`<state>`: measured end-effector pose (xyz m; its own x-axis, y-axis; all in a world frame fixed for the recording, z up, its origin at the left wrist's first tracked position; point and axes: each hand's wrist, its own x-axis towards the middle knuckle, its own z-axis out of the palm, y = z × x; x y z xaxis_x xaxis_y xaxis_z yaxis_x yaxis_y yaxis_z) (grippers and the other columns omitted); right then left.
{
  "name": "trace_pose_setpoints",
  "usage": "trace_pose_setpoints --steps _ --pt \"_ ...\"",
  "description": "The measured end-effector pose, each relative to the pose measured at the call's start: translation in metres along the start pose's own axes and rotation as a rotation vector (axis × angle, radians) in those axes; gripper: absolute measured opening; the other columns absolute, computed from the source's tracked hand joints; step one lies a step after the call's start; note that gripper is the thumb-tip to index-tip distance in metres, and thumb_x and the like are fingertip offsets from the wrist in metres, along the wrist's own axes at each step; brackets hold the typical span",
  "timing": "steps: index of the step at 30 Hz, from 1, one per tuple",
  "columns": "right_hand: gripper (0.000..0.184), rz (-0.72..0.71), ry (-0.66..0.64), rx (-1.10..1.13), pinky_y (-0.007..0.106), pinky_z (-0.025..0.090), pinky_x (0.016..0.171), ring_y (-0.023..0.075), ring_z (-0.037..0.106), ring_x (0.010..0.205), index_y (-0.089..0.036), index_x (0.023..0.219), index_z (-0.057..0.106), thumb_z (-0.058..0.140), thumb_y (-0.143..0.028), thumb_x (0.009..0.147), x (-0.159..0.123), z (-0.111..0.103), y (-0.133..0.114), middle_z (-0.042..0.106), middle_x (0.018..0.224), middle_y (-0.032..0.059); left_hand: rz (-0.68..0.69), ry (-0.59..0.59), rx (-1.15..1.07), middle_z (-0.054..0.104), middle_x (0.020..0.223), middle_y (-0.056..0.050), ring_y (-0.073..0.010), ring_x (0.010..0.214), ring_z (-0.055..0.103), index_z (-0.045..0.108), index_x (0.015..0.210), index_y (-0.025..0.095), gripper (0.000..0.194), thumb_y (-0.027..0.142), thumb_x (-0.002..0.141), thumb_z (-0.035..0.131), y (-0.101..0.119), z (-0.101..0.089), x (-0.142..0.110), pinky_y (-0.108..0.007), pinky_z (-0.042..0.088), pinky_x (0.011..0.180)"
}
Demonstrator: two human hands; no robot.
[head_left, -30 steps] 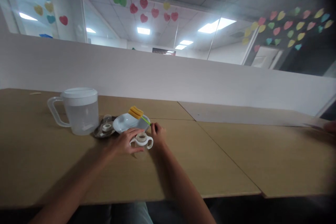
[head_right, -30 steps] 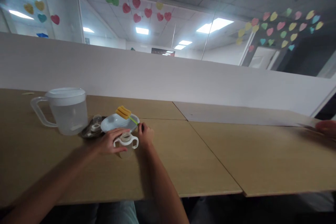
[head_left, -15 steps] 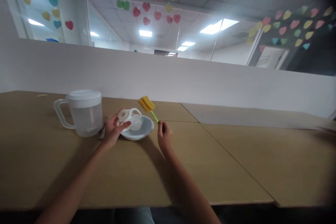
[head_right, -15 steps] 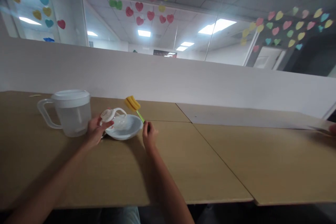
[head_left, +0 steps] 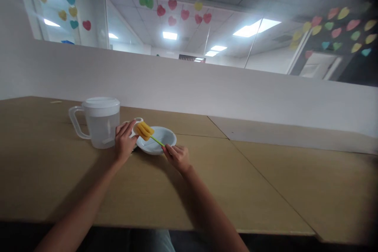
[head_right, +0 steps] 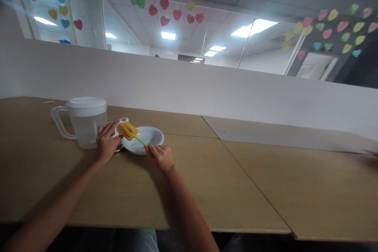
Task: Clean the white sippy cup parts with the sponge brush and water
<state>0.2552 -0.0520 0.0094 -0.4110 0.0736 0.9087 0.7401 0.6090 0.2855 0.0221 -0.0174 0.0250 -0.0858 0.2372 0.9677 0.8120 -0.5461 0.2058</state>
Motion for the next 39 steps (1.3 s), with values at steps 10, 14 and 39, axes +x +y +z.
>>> trace_pose_setpoints --steps 10,14,39 --pt "0.032 0.024 -0.003 -0.017 0.022 0.030 0.043 0.0054 0.044 0.038 -0.018 0.057 0.053 0.053 -0.024 0.089 0.001 -0.005 -0.004 0.054 0.045 -0.0039 0.329 -0.020 0.056 0.066 0.114 -0.008 -0.0244 0.105 0.057 0.049 0.131 0.020 0.050 0.014 0.082 0.058 0.009 -0.003 -0.004 -0.038 0.043 0.094" --pt "0.031 0.048 -0.033 -0.035 0.021 0.031 0.043 0.0060 0.047 0.039 -0.019 0.059 0.054 0.050 -0.025 0.090 0.002 -0.003 -0.008 0.056 0.046 -0.0036 0.488 -0.122 0.004 0.064 0.117 -0.009 -0.0244 0.104 0.057 0.043 0.136 0.016 0.055 0.009 0.083 0.056 0.028 -0.004 -0.007 -0.038 0.045 0.093" --pt "0.029 0.244 0.110 0.046 0.020 0.033 0.046 0.0070 0.049 0.047 -0.018 0.068 0.055 0.053 -0.037 0.090 0.000 0.007 -0.013 0.055 0.052 -0.0021 0.257 -0.136 -0.014 0.064 0.117 -0.007 -0.0229 0.105 0.055 0.050 0.131 0.021 0.053 0.013 0.080 0.060 0.017 0.003 -0.009 -0.037 0.043 0.096"
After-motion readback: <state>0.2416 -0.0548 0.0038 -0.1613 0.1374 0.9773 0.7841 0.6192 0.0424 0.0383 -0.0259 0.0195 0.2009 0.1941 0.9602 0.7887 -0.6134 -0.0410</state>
